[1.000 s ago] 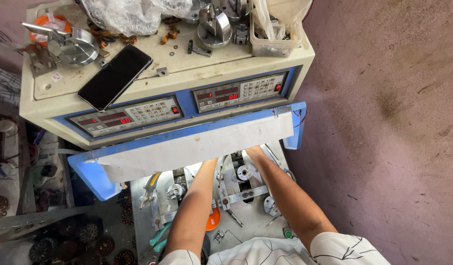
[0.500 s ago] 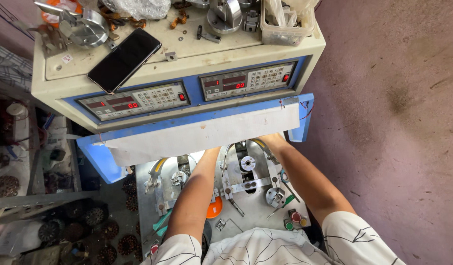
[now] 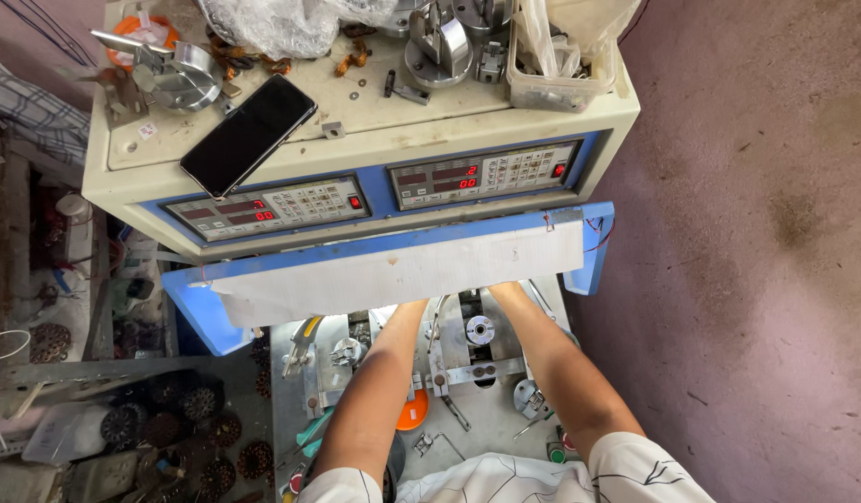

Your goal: The person uses an allen key to tighten screws on a metal motor component, then places it into an industrial winding machine to continue the assembly.

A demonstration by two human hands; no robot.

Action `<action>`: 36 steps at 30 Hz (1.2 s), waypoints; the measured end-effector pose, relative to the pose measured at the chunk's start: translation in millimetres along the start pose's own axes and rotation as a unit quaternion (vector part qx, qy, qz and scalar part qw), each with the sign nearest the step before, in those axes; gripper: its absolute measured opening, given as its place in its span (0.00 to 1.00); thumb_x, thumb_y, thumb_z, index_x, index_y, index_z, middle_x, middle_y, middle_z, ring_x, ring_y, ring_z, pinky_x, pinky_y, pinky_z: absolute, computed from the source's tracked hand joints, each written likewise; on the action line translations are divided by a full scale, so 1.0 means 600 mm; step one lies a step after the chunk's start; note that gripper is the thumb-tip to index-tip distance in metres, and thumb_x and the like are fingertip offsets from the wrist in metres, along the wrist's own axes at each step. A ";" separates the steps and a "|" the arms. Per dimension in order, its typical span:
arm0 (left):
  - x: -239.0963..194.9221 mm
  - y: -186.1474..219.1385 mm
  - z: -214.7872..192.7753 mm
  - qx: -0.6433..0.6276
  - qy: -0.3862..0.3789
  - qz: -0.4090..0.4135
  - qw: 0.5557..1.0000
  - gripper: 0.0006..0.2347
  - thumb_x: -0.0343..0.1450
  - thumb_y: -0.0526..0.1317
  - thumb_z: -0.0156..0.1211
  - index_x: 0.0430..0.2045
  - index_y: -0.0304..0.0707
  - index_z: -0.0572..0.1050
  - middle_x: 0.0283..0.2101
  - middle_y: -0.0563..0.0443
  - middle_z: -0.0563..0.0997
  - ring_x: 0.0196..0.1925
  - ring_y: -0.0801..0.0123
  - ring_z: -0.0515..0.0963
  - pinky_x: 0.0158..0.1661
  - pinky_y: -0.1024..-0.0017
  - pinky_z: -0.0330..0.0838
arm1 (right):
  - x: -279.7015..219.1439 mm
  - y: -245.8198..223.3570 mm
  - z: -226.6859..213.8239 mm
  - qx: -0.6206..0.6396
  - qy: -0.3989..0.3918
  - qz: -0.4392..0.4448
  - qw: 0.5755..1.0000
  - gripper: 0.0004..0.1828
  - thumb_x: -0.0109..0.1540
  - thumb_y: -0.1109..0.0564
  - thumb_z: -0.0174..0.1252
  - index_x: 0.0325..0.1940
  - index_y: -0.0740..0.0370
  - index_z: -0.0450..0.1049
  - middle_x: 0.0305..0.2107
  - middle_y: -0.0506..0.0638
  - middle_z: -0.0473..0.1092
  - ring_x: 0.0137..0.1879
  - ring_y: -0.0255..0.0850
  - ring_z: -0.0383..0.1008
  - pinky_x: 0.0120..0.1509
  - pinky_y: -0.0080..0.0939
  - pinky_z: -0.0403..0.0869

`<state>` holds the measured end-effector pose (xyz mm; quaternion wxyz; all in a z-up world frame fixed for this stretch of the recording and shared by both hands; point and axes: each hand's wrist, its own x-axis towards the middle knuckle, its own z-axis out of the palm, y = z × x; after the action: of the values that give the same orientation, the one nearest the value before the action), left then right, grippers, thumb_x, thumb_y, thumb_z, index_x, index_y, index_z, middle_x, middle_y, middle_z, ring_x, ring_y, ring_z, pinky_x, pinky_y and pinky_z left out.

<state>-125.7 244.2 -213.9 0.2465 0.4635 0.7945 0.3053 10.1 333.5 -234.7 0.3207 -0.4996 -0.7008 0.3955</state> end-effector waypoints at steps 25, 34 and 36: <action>-0.006 0.009 -0.011 0.003 0.019 -0.016 1.000 0.10 0.72 0.44 0.63 0.38 0.37 0.79 0.42 0.41 0.82 0.47 0.48 0.81 0.49 0.55 0.74 | 0.005 0.012 0.008 -0.008 0.006 -0.006 1.000 0.21 0.65 0.54 0.60 0.60 0.65 0.69 0.51 0.52 0.70 0.55 0.40 0.70 0.58 0.42 0.71; -0.002 0.004 -0.013 0.003 0.022 -0.024 0.999 0.10 0.71 0.44 0.63 0.38 0.37 0.79 0.41 0.41 0.82 0.46 0.48 0.81 0.48 0.56 0.74 | 0.008 0.022 0.004 -0.012 0.001 -0.005 1.000 0.20 0.65 0.55 0.60 0.58 0.66 0.69 0.49 0.52 0.71 0.53 0.40 0.71 0.56 0.42 0.71; -0.003 0.002 -0.010 0.003 0.019 -0.024 1.000 0.10 0.71 0.44 0.63 0.38 0.37 0.79 0.41 0.41 0.82 0.46 0.48 0.81 0.48 0.56 0.74 | 0.006 0.027 0.002 -0.015 0.000 -0.003 1.000 0.19 0.65 0.55 0.60 0.58 0.66 0.69 0.49 0.52 0.71 0.53 0.39 0.71 0.56 0.41 0.71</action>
<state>-128.5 241.7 -208.9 0.2375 0.4389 0.8109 0.3054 15.0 339.6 -249.1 0.3146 -0.5026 -0.7078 0.3840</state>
